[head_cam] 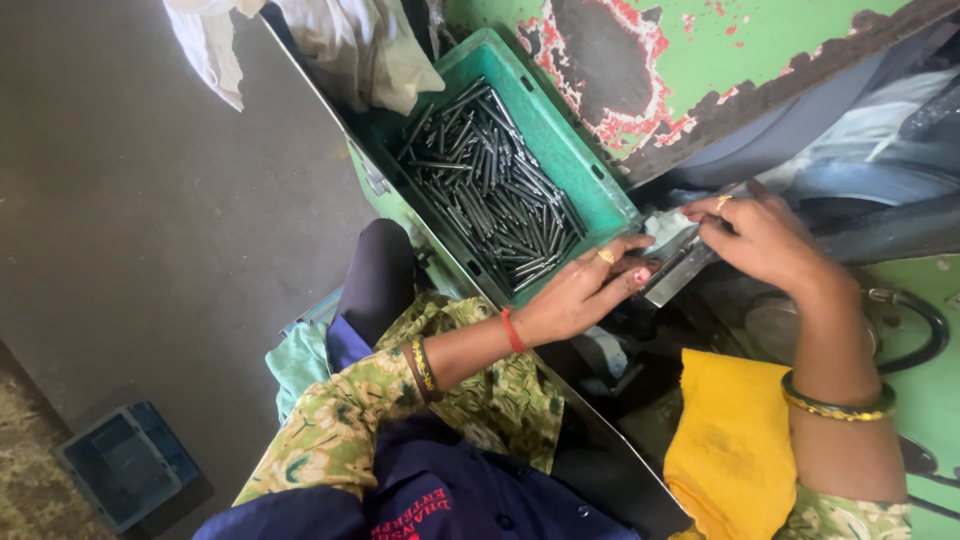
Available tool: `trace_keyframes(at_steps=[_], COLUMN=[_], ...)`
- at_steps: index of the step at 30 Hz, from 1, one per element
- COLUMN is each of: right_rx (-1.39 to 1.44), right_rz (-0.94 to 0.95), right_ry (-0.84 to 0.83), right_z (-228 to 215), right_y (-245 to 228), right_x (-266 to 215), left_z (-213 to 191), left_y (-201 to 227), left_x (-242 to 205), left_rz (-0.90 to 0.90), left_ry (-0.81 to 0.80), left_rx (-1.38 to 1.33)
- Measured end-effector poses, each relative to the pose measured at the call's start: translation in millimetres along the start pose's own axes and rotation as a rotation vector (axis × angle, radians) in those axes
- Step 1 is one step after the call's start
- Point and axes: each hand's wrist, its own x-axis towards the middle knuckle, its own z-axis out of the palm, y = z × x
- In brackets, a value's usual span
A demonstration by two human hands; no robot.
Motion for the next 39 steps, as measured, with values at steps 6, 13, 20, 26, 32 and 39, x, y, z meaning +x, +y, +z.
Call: trace_keyframes(at_steps=[6, 13, 20, 26, 32, 39], right_rx=[-0.2, -0.226, -0.264, -0.299, -0.359, -0.287], right_rz=[0.026, -0.061, 0.113, 0.071, 0.151, -0.014], right_ry=[-0.33, -0.276, -0.312, -0.238, -0.262, -0.15], right_z=[-2, 10, 12, 17, 16, 15], right_y=[-47, -67, -39, -25, -21, -15], right_x=[1, 5, 3, 4, 5, 5], left_z=[0, -25, -86, -94, -66, -70], left_y=[-5, -15, -53, -140, -204, -201], left_x=[7, 31, 25, 32, 62, 53], left_rz=[0.078, 0.103, 0.109, -0.042, -0.035, 0.022], left_ry=[-0.022, -0.08, -0.007, -0.443, -0.624, -0.612], left_rx=[0.047, -0.001, 0.775, 1.141, 1.121, 1.072])
